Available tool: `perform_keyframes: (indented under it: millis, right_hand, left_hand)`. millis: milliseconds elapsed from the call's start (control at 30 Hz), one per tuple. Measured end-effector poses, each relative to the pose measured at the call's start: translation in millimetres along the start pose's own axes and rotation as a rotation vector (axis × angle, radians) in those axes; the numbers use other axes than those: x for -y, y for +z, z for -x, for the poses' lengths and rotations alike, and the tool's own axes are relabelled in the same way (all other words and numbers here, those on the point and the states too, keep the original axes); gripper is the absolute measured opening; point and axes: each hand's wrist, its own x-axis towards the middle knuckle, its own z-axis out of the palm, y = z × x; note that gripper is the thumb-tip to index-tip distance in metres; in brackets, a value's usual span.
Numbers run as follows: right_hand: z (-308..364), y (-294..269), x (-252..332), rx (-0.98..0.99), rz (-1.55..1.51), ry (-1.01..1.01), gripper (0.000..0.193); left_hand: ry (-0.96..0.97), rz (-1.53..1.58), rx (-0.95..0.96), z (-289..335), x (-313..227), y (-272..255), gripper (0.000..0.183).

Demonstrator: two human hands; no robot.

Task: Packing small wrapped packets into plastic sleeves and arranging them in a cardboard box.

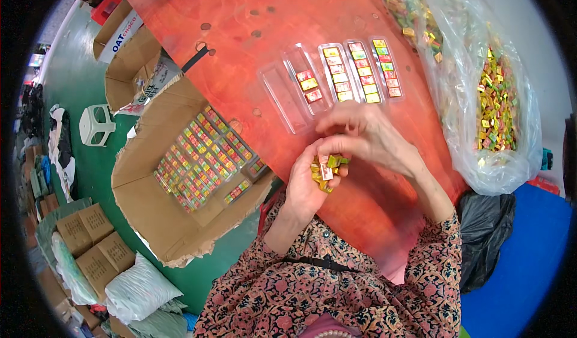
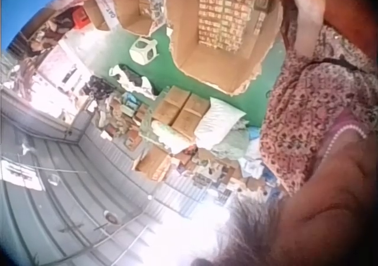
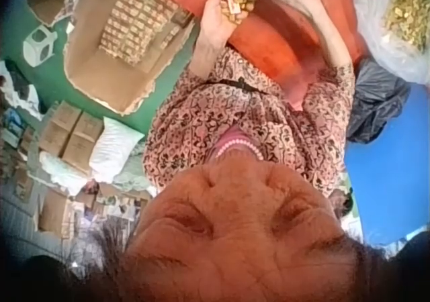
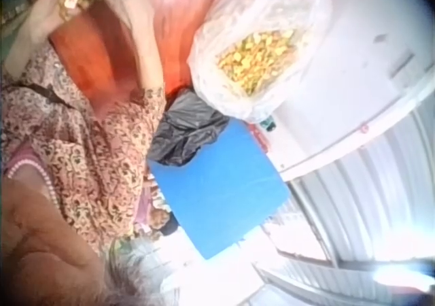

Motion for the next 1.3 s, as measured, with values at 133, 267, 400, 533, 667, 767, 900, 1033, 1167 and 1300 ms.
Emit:
perform_keyframes:
  millis: [133, 267, 400, 533, 667, 767, 900, 1033, 1167, 1300]
  right_hand:
    - [11.1, 11.7, -11.0, -0.006, 0.416, -0.384, 0.014]
    - [5.2, 4.9, -3.5, 0.057, 0.251, -0.254, 0.011]
    - [-6.7, -1.6, -2.2, 0.187, 0.274, -0.2, 0.011]
    - [-22.0, -3.3, 0.4, 0.083, -0.013, -0.1, 0.011]
    - [-66.3, -9.1, -10.0, -0.45, 0.027, -0.076, 0.009]
    - [-91.9, 0.0, -38.2, -0.595, 0.119, -0.211, 0.009]
    - [-101.1, 11.3, -49.0, -0.66, 0.304, -0.264, 0.008]
    - [-96.1, 16.5, -43.5, -0.669, 0.508, -0.277, 0.006]
    - [-96.5, 4.1, -54.3, -0.66, 0.526, -0.38, 0.007]
    - [-72.7, -8.1, -30.0, -0.391, 0.307, -0.258, 0.013]
  left_hand:
    - [0.009, 0.059, -0.049, 2.2, 3.2, 3.0, 0.038]
    - [0.032, 0.034, -0.039, -0.7, 4.6, 2.6, 0.035]
    - [0.032, 0.006, -0.03, -3.2, 5.8, -1.7, 0.032]
    - [0.045, -0.021, -0.045, 1.9, 0.5, 7.9, 0.03]
    - [-0.008, -0.001, -0.017, 1.2, -2.0, 7.0, 0.029]
    - [0.016, -0.031, 0.011, -1.1, 1.7, 5.0, 0.031]
    - [0.024, -0.036, 0.029, -0.6, 1.3, 4.6, 0.032]
    - [0.03, -0.024, 0.01, 2.5, -1.0, 4.0, 0.032]
    - [0.028, -0.03, 0.017, -0.4, 1.6, 6.4, 0.032]
    - [0.029, -0.021, -0.017, 0.1, -0.5, 10.6, 0.034]
